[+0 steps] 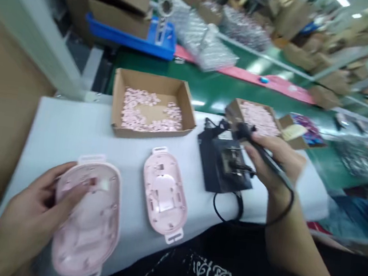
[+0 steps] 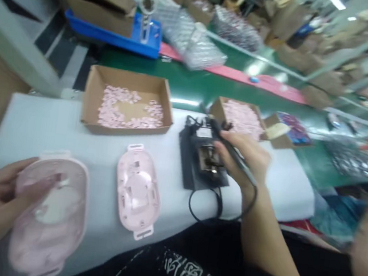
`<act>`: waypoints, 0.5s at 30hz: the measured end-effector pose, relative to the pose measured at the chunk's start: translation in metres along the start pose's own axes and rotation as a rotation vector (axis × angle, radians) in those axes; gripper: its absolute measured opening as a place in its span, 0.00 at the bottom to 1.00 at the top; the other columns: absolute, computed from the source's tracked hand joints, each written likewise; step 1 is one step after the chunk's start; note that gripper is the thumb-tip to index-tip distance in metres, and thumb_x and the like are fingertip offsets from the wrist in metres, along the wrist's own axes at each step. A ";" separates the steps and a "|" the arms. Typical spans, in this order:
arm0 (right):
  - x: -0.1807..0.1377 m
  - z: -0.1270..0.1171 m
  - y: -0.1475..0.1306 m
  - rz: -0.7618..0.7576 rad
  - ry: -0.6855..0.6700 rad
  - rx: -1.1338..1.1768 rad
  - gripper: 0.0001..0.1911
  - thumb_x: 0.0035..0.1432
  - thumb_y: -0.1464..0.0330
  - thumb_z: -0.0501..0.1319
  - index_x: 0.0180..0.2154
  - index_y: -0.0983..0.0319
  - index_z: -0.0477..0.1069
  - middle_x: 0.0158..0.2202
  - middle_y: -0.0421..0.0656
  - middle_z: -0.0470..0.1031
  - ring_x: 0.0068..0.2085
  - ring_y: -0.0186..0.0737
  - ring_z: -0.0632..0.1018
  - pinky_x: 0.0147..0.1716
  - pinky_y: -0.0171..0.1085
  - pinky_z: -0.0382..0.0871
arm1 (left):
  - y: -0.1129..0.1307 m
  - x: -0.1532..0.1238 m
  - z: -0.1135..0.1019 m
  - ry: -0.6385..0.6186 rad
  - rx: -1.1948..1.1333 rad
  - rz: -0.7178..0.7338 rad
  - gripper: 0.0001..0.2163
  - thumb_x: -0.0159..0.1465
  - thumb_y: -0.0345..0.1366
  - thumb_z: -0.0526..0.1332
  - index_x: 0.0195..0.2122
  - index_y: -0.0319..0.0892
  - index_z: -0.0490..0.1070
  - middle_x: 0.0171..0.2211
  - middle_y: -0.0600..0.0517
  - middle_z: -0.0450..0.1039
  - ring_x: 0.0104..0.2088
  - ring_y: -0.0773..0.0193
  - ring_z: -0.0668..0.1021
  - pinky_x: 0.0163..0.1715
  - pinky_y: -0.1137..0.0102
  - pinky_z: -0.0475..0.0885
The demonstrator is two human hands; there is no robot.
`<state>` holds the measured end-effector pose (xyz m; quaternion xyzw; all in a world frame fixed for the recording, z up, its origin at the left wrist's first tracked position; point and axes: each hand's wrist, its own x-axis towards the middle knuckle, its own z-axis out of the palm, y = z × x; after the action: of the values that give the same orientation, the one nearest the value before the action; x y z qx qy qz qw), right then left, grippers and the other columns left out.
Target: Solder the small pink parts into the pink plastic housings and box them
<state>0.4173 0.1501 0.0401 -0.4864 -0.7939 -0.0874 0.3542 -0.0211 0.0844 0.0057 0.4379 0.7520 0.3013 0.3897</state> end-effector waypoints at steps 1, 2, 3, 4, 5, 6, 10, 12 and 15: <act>0.000 -0.005 0.015 -0.038 -0.012 -0.048 0.11 0.63 0.68 0.68 0.48 0.56 0.78 0.43 0.47 0.83 0.42 0.41 0.83 0.45 0.38 0.78 | 0.006 -0.002 0.003 0.007 0.000 -0.032 0.27 0.55 0.61 0.67 0.51 0.54 0.76 0.30 0.55 0.82 0.29 0.49 0.82 0.22 0.60 0.79; -0.002 -0.008 0.029 -0.052 -0.051 -0.079 0.11 0.63 0.66 0.68 0.48 0.56 0.79 0.43 0.46 0.83 0.42 0.42 0.84 0.45 0.40 0.79 | 0.013 -0.006 0.007 -0.007 -0.015 -0.048 0.27 0.55 0.62 0.67 0.51 0.55 0.76 0.28 0.55 0.81 0.27 0.49 0.81 0.21 0.60 0.78; -0.004 -0.008 0.040 -0.037 -0.100 -0.095 0.11 0.64 0.64 0.67 0.48 0.55 0.78 0.43 0.45 0.83 0.43 0.43 0.84 0.46 0.42 0.80 | 0.020 -0.011 0.015 -0.039 -0.053 -0.048 0.27 0.55 0.62 0.67 0.50 0.54 0.76 0.27 0.55 0.81 0.26 0.50 0.81 0.21 0.61 0.77; -0.006 -0.007 0.050 -0.016 -0.135 -0.109 0.11 0.65 0.63 0.66 0.48 0.55 0.78 0.44 0.45 0.83 0.44 0.43 0.84 0.47 0.43 0.80 | 0.028 -0.016 0.025 -0.089 -0.104 -0.036 0.26 0.55 0.61 0.68 0.49 0.52 0.77 0.26 0.54 0.80 0.26 0.51 0.81 0.21 0.62 0.77; -0.009 -0.005 0.057 0.004 -0.159 -0.117 0.11 0.67 0.62 0.64 0.49 0.55 0.78 0.45 0.45 0.83 0.45 0.44 0.83 0.48 0.44 0.79 | 0.035 -0.020 0.036 -0.144 -0.155 -0.011 0.26 0.56 0.60 0.69 0.48 0.49 0.77 0.27 0.52 0.81 0.27 0.53 0.81 0.22 0.63 0.77; -0.012 -0.003 0.062 0.023 -0.172 -0.117 0.12 0.68 0.62 0.63 0.50 0.55 0.77 0.46 0.46 0.83 0.46 0.44 0.83 0.49 0.45 0.79 | 0.041 -0.024 0.049 -0.196 -0.203 0.023 0.25 0.56 0.58 0.69 0.46 0.46 0.78 0.30 0.51 0.81 0.28 0.53 0.81 0.24 0.64 0.78; -0.025 -0.012 0.067 0.031 -0.224 -0.120 0.15 0.70 0.68 0.58 0.55 0.57 0.75 0.51 0.48 0.81 0.51 0.47 0.81 0.52 0.49 0.76 | 0.051 -0.025 0.092 -0.279 -0.237 0.157 0.23 0.62 0.56 0.66 0.46 0.40 0.77 0.40 0.45 0.82 0.40 0.53 0.83 0.38 0.63 0.80; -0.035 -0.026 0.055 0.035 -0.252 -0.180 0.18 0.69 0.73 0.55 0.57 0.57 0.74 0.55 0.49 0.78 0.55 0.51 0.78 0.55 0.54 0.74 | 0.048 -0.021 0.101 -0.224 -0.226 0.188 0.22 0.65 0.55 0.63 0.47 0.40 0.77 0.44 0.45 0.80 0.44 0.53 0.81 0.46 0.61 0.78; -0.057 -0.040 0.006 0.146 -0.012 -0.072 0.22 0.65 0.78 0.57 0.56 0.54 0.73 0.53 0.47 0.79 0.53 0.50 0.79 0.54 0.54 0.74 | 0.045 -0.017 0.108 -0.080 -0.178 0.276 0.20 0.66 0.54 0.62 0.47 0.41 0.78 0.57 0.44 0.72 0.57 0.51 0.76 0.59 0.59 0.71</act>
<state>0.4576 0.0932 0.0310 -0.5559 -0.7549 -0.0867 0.3370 0.0949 0.1011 -0.0087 0.5124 0.6391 0.3997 0.4113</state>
